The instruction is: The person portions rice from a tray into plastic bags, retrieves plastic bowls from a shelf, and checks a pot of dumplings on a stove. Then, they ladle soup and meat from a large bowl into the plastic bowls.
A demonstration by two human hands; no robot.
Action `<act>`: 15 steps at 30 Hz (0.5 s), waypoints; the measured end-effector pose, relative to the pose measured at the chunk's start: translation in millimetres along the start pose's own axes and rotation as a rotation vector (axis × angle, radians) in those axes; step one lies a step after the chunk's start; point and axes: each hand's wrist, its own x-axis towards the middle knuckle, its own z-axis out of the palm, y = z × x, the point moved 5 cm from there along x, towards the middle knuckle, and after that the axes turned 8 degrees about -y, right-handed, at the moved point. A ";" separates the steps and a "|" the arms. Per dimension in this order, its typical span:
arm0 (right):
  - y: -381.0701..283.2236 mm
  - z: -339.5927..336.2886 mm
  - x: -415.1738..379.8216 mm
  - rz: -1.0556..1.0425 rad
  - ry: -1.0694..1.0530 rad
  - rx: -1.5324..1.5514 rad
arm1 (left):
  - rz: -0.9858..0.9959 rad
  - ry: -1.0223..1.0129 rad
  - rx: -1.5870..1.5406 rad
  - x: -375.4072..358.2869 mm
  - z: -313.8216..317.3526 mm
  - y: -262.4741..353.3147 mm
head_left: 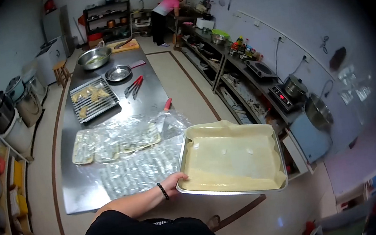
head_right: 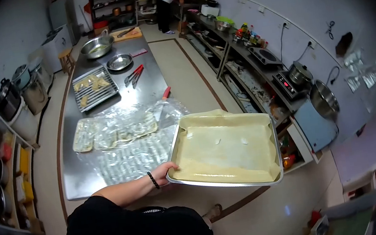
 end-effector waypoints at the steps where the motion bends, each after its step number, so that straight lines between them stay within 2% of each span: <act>1: -25.5 -1.9 31.3 -0.017 -0.018 -0.027 | 0.001 0.051 -0.004 25.1 8.0 -2.8; 4: -103.6 3.1 121.5 -0.069 -0.083 -0.080 | 0.037 0.123 -0.042 88.4 44.9 -10.4; 6: -157.0 12.7 176.7 -0.092 -0.134 -0.103 | 0.138 0.179 -0.041 125.9 61.0 -8.2; 10: -265.9 49.3 281.4 -0.151 -0.271 -0.183 | 0.235 0.290 -0.138 183.6 60.3 7.5; 14: -347.6 103.3 370.4 -0.180 -0.377 -0.224 | 0.385 0.476 -0.117 201.0 49.7 48.4; 15: -362.5 117.4 389.5 -0.179 -0.392 -0.230 | 0.436 0.471 -0.113 209.1 42.6 60.6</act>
